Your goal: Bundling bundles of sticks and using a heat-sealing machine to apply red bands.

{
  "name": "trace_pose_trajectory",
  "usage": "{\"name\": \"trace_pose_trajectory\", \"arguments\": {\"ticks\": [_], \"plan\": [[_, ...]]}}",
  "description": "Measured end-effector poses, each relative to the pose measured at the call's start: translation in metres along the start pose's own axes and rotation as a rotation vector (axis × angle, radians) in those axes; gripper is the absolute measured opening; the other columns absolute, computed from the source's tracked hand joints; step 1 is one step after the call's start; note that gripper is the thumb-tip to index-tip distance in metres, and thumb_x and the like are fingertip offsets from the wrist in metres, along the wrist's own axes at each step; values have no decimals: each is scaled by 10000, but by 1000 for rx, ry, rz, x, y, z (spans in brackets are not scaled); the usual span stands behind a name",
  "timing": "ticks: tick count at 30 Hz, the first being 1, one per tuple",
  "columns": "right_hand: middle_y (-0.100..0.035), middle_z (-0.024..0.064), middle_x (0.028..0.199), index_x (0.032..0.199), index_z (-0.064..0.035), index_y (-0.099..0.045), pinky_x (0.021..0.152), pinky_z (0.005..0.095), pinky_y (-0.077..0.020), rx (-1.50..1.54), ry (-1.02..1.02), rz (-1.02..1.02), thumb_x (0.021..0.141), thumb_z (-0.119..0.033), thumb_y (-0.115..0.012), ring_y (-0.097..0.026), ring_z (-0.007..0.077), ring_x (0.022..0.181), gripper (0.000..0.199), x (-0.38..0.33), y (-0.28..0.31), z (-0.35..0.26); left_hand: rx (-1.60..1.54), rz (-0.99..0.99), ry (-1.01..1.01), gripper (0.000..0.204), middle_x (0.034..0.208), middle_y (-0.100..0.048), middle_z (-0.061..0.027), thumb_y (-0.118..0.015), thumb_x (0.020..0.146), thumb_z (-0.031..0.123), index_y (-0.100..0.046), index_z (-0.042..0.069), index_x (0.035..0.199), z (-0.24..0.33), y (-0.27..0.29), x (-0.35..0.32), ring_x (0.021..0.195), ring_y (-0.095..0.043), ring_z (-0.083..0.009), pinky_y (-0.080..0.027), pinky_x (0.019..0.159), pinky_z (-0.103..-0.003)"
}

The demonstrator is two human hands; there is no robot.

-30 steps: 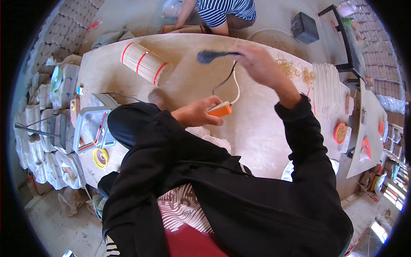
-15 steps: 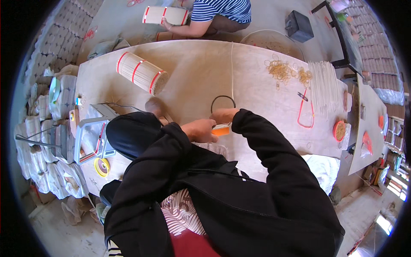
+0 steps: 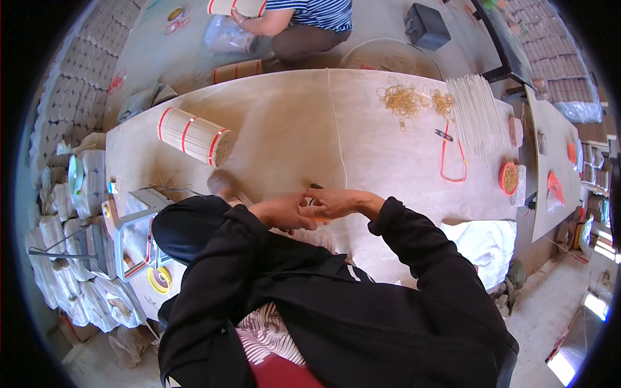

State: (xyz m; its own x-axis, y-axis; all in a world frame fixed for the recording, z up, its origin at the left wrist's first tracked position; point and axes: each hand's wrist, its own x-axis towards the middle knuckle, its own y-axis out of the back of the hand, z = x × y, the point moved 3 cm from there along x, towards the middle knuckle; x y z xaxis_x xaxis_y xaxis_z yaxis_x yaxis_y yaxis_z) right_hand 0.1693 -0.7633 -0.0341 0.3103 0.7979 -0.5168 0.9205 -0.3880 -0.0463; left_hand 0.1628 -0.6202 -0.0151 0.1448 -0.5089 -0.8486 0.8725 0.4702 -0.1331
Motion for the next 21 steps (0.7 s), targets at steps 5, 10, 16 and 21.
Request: {"name": "trace_pose_trajectory", "arguments": {"ticks": [5,10,16,21], "plan": [[-638,206,954,1173,-56,-554,726,396,-486,-515,-157,85,753,-573,-642,-628,345,864,673,-46,12,63,314,161,-25,608,793,-635,-104,-769,693,232,-482,-9,1172,-14,8,6,673,-604,-185,-484,594,-308],[-655,157,887,926,-98,-645,734,437,-499,-860,-524,288,684,-533,-683,-635,332,854,499,-91,22,204,576,325,-72,510,853,-654,-160,-736,680,204,-557,-39,1092,-31,21,7,791,-635,-260,-496,697,-342],[-661,75,865,878,-151,-659,742,422,-465,-1074,-670,403,740,-231,-610,-635,273,865,166,-132,4,312,635,351,-78,300,818,-658,-142,-674,691,189,-651,21,938,-24,19,-2,772,-639,-274,-499,681,-353],[-540,165,1205,1228,-86,-517,902,438,-437,-756,-459,470,695,-209,-671,-526,323,1110,569,-69,14,240,477,456,-279,158,784,-662,-145,-631,681,120,-680,53,816,-40,18,-10,702,-633,-280,-493,639,-358]]}}
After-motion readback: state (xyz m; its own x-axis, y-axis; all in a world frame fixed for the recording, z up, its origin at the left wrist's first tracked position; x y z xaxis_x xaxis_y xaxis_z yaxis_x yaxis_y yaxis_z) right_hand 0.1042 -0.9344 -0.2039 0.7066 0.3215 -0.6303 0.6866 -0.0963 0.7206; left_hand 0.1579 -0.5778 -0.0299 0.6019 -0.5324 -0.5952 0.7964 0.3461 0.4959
